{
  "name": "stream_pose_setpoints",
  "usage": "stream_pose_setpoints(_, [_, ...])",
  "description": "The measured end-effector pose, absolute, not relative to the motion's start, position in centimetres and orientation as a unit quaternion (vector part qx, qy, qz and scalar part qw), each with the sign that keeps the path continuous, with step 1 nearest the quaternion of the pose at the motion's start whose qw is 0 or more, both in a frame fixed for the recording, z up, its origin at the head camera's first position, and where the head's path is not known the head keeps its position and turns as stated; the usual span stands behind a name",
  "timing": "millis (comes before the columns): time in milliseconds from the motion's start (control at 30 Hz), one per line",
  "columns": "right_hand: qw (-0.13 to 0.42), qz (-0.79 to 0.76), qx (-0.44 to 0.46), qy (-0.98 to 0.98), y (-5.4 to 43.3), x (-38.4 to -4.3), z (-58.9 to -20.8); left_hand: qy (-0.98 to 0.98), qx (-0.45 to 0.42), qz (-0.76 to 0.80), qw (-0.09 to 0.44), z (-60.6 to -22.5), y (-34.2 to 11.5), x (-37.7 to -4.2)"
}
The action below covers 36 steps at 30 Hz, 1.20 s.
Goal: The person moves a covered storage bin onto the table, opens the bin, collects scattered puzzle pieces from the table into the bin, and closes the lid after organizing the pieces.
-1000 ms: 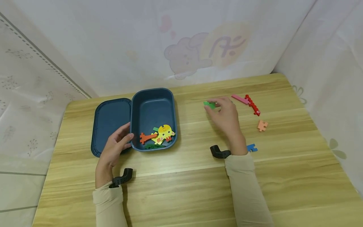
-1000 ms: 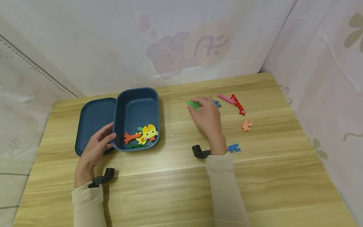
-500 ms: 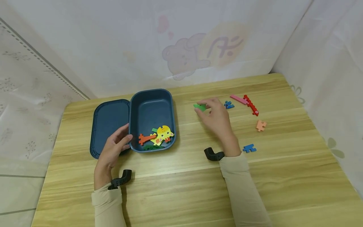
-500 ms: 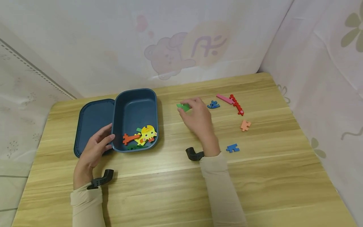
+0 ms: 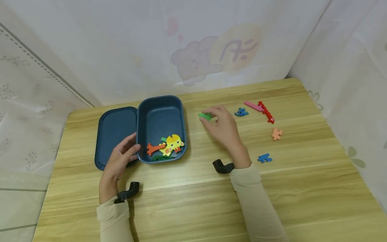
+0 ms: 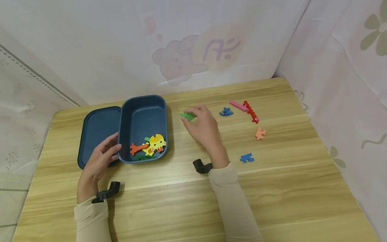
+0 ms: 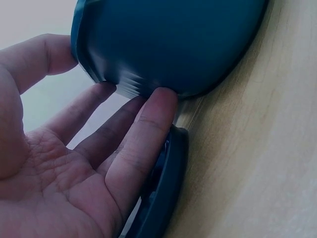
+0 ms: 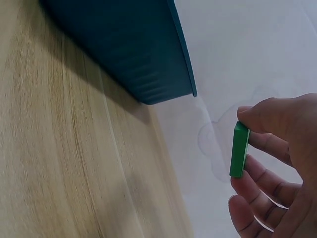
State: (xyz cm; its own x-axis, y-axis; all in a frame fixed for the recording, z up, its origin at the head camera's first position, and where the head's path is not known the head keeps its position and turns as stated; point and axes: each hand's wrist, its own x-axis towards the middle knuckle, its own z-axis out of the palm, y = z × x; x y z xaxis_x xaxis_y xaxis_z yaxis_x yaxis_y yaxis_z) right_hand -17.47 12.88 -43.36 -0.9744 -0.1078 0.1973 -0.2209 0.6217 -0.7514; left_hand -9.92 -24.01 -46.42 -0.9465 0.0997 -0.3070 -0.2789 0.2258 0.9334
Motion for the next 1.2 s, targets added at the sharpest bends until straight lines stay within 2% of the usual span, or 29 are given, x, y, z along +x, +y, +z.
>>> stream_pose_setpoints(433, [0.068,0.427,0.115,-0.895,11.6,-17.3,-43.7,0.769,-0.062,0.615,0.161,-46.2,-24.4,-9.7])
stream_pose_setpoints(800, [0.064,0.429,0.129,-0.892,10.6,-17.0,-43.4,0.775,-0.054,0.615,0.135,-46.5,-24.3,-9.5])
stream_pose_setpoints(1200, [0.063,0.431,0.151,-0.888,10.0,-16.8,-43.3,0.773,-0.054,0.618,0.135,-46.4,-24.1,-9.7])
